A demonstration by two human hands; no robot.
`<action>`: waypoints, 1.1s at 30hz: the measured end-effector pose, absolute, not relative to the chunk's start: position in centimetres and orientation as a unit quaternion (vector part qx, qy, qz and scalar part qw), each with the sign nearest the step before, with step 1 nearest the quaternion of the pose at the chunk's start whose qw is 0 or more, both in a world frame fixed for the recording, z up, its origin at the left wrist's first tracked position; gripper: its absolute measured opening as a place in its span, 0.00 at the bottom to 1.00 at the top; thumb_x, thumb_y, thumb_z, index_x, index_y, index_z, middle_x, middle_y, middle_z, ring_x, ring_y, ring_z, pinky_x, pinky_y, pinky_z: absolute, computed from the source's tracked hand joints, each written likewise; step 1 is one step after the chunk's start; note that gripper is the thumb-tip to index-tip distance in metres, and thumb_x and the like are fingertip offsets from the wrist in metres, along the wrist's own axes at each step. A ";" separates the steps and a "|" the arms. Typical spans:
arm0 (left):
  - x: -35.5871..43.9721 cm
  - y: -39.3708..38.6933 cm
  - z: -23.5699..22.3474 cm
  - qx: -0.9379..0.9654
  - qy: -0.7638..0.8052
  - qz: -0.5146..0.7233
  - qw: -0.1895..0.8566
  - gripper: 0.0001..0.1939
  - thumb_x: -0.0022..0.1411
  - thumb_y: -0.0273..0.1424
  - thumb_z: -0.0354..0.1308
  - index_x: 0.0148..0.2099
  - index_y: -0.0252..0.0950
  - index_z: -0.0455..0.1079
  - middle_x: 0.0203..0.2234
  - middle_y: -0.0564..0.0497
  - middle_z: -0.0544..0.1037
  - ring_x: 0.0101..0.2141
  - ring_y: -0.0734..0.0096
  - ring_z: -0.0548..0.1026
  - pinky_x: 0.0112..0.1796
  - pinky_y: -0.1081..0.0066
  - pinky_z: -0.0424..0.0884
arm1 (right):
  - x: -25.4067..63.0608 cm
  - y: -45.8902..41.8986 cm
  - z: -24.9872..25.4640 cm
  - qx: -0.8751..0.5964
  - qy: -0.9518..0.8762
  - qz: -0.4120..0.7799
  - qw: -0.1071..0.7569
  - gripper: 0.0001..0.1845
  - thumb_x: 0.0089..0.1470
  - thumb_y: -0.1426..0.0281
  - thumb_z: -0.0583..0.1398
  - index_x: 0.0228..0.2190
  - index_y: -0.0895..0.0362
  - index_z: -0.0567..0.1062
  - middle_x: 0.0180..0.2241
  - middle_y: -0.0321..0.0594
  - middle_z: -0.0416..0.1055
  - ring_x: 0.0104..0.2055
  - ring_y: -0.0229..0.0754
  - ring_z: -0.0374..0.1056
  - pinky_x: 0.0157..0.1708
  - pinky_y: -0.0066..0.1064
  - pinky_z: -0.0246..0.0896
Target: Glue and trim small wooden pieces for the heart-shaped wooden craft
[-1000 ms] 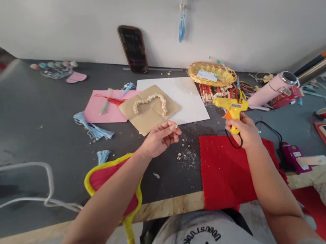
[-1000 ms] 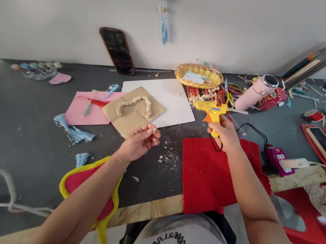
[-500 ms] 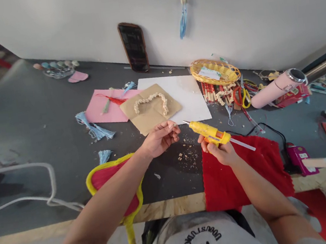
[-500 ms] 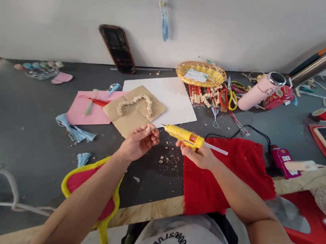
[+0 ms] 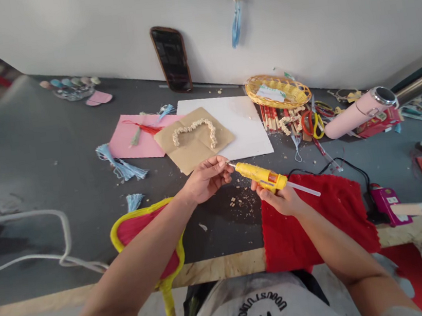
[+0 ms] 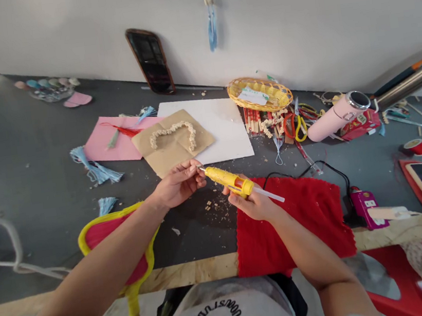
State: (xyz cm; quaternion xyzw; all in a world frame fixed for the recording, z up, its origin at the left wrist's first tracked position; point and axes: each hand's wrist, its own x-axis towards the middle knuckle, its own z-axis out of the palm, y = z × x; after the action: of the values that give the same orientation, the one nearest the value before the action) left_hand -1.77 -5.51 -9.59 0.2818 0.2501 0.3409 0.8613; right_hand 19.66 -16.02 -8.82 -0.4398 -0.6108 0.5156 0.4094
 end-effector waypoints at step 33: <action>-1.9 -5.5 -9.7 0.297 0.250 0.318 0.865 0.11 0.50 0.31 0.71 0.32 0.30 0.75 0.26 0.48 0.79 0.23 0.77 0.74 0.29 0.75 0.70 | 20.1 -15.9 -9.0 -0.467 -0.575 0.532 0.410 0.20 0.58 0.51 0.57 0.30 0.57 0.68 0.22 0.31 0.58 0.22 0.32 0.52 0.22 0.28 0.47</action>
State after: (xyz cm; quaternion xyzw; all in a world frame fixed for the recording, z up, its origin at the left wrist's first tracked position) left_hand -1.90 -5.49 -9.70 0.2966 0.2498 0.3184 0.8650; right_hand 20.13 -15.92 -9.02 -0.4668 -0.5752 0.5319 0.4103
